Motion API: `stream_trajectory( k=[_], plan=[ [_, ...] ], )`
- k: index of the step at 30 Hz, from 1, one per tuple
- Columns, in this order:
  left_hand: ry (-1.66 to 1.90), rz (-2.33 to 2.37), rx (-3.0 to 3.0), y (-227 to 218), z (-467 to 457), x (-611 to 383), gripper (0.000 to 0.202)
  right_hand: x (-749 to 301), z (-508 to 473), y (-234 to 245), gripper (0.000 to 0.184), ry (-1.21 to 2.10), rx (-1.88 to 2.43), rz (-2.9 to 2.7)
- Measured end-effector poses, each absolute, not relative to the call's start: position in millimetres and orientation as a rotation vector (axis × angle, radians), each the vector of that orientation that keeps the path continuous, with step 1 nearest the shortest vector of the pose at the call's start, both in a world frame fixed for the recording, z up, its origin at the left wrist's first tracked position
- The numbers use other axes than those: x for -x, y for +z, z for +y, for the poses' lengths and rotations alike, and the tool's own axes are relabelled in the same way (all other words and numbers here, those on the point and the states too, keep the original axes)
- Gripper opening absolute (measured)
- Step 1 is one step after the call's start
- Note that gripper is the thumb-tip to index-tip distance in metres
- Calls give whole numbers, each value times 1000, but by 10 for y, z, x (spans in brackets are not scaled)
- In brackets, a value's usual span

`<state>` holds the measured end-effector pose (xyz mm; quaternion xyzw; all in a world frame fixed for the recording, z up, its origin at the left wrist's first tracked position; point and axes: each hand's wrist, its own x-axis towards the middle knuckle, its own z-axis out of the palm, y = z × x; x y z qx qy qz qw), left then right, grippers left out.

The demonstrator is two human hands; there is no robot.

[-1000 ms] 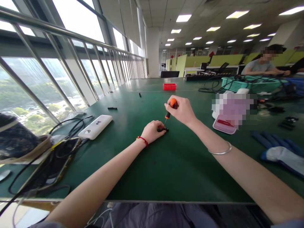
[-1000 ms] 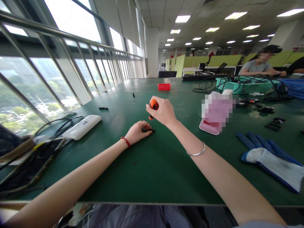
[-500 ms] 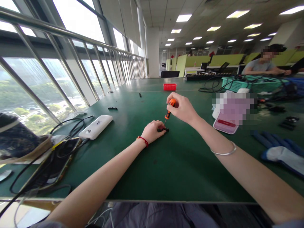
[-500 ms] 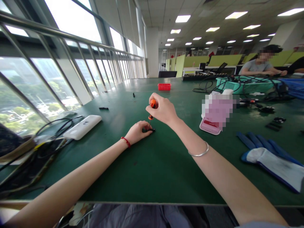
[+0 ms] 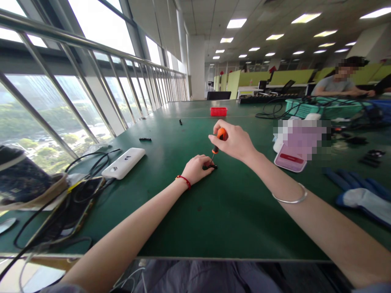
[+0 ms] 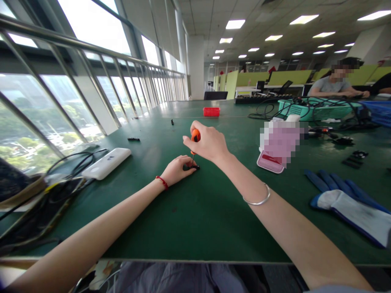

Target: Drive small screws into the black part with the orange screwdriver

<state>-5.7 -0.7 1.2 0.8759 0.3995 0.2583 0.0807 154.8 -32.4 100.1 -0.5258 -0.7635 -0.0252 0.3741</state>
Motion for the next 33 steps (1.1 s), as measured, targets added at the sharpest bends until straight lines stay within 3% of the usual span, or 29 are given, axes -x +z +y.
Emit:
stream_trajectory(
  k=[5, 9, 16, 19, 27, 30, 33],
  plan=[
    [774, 1187, -2620, 7, -6, 61, 11, -1541, -340, 1016, 15, -62, 1387, -1949],
    [778, 1190, -2631, 4, -5, 65, 11, -1536, -345, 1013, 27, -25, 1403, -1940],
    [772, 1187, -2620, 9, -7, 65, 11, -1524, -341, 1006, 19, -27, 1410, -1962],
    [766, 1192, -2618, 18, -9, 62, 11, -1521, -370, 1027, 32, 9, 1413, -1951],
    [765, 1187, -2626, 18, -9, 64, 11, -1531, -331, 995, 19, 9, 1378, -1902],
    [766, 1182, -2629, 23, -13, 63, 11, -1535, -324, 994, 25, 55, 1344, -1903],
    [763, 1182, -2629, 27, -16, 64, 10, -1530, -319, 982, 20, 62, 1370, -1877]
  ],
)
